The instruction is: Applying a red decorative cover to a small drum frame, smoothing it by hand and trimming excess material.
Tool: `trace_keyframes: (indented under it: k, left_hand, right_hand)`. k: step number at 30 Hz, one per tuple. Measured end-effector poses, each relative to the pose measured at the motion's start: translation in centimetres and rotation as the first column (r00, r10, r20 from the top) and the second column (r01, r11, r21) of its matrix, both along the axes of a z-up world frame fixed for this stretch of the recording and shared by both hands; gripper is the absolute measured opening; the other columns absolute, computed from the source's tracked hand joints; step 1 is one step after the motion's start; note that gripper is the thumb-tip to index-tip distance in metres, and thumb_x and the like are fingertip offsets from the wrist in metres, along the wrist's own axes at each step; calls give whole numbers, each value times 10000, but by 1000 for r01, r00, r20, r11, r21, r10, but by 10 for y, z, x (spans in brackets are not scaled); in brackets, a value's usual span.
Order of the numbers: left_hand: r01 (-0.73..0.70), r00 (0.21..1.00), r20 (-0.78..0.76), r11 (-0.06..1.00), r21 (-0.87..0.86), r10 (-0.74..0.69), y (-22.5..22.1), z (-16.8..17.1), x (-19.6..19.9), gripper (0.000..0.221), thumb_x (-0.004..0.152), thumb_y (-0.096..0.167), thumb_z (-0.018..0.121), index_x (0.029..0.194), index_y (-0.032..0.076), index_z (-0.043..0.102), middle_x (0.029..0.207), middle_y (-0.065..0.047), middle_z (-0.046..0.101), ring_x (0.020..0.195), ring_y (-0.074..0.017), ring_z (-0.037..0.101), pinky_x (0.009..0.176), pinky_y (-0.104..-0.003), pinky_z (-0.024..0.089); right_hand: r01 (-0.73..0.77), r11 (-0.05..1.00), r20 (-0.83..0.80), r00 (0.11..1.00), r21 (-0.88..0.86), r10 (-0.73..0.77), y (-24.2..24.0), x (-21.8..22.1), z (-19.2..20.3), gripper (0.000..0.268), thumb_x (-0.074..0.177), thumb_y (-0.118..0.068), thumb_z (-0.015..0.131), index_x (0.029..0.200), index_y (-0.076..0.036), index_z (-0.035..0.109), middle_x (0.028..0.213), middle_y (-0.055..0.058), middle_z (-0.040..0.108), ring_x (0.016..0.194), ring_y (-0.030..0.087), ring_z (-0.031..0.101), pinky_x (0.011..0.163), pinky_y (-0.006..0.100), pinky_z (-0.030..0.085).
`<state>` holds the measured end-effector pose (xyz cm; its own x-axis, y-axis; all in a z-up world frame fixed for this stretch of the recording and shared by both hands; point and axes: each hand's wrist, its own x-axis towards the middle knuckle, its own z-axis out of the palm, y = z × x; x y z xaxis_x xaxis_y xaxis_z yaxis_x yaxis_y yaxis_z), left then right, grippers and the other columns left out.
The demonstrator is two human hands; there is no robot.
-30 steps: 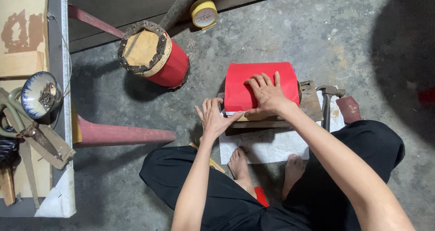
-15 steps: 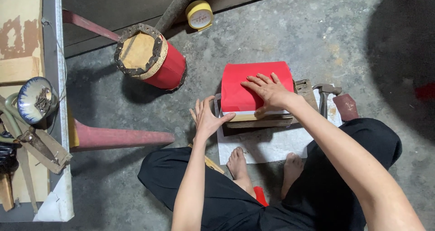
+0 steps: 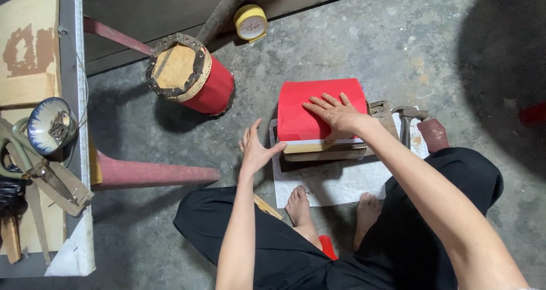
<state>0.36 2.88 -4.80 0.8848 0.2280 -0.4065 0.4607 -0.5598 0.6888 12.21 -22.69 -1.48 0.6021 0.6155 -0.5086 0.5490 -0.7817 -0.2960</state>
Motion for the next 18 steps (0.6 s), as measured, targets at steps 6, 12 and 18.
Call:
trace_keyframes:
  k: [6,12,18]
  left_hand:
    - [84,925,360,990,110,-118,-57,13,-2,1130,788,576,794,1633,147,178,1667,-247,174,1555,-467,42,1201,-696,-58]
    - [109,949,284,987,117,-139,-59,17,2,1174,803,671,749,1647,115,152,1678,-292,73,1553,-469,-68,1184,-674,-154]
    - [147,961,217,980,133,-174,-51,-3,6,1193,769,742,733,1664,216,146,1696,-251,34,1558,-440,-117,1176,-658,-171]
  right_hand:
    - [13,999,66,998,-32,-11,1,-1,-16,1295,620,-495,959,1631,-332,166,1718,17,159,1578,334,94,1217,671,50]
    - [64,998,95,994,-13,-62,-14,3,-24,1335,573,-657,934,1632,-333,188,1713,50,163,1580,354,41,1217,661,-1]
    - [90,996,101,991,-17,-88,-31,3,-14,1281,596,-627,931,1625,-358,216,1715,43,176,1581,365,44,1223,641,19]
